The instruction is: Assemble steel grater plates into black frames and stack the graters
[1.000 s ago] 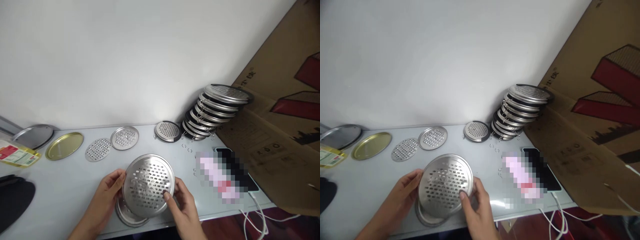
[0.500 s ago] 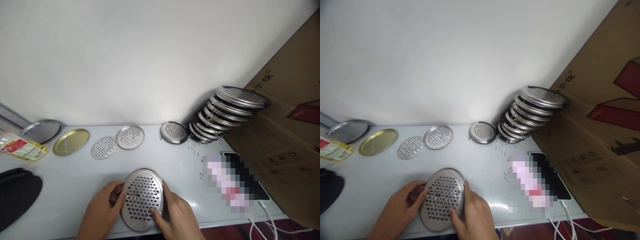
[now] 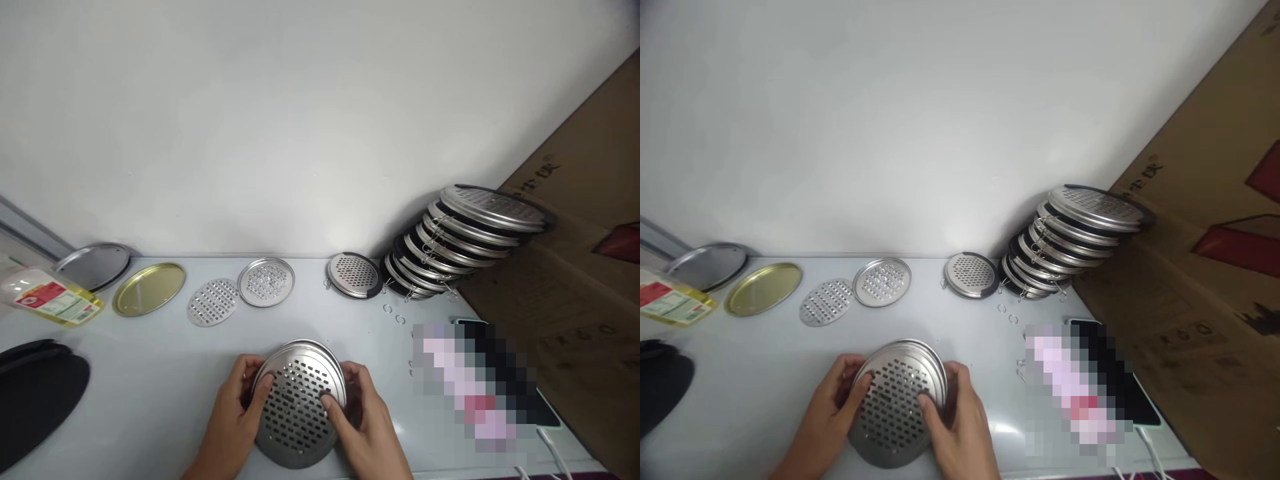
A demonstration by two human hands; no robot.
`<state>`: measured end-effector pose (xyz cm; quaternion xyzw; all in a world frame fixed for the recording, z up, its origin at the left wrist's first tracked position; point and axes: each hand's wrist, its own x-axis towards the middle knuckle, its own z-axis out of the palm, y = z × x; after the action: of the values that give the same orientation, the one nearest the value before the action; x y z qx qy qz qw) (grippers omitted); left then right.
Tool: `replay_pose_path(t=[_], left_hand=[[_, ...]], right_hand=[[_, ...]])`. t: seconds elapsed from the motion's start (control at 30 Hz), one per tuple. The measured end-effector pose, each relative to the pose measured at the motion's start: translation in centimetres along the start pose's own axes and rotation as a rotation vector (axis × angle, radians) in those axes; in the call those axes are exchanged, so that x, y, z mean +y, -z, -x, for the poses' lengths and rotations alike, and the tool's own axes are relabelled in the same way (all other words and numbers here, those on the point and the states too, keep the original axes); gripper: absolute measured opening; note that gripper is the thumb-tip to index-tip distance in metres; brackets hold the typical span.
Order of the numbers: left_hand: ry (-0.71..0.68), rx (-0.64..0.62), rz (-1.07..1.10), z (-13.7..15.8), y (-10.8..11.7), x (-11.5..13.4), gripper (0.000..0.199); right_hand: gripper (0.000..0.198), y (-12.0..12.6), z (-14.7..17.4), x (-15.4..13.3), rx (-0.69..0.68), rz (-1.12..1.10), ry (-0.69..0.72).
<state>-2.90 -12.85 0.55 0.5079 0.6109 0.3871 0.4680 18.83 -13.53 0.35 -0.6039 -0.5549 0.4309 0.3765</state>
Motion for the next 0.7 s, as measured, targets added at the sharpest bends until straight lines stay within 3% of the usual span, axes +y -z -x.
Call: replay_pose_path(t=[0.13,0.23,0.53,0.7], left_hand=[[-0.022,0.157,0.003,0.1,-0.8,0.0,0.032],[-0.034,0.24,0.024,-0.1,-0.7,0.2,0.035],[-0.009,0.13,0.127,0.3,-0.2,1.3,0.031],[0.093,0.048,0.138,0.6,-0.7,1.0,0.041]], right_hand=[[0.037,-0.3,-0.2,-1.3,-0.197,-0.33,-0.031],[0.033,-1.0,0.3,-2.1,-0.228,-0.461,-0.055],[0.039,-1.9,0.8,-1.2,-0.166,-0.546,-0.075],[0.041,-1.9,1.2,-0.9,-0.095,-0.54,-0.11]])
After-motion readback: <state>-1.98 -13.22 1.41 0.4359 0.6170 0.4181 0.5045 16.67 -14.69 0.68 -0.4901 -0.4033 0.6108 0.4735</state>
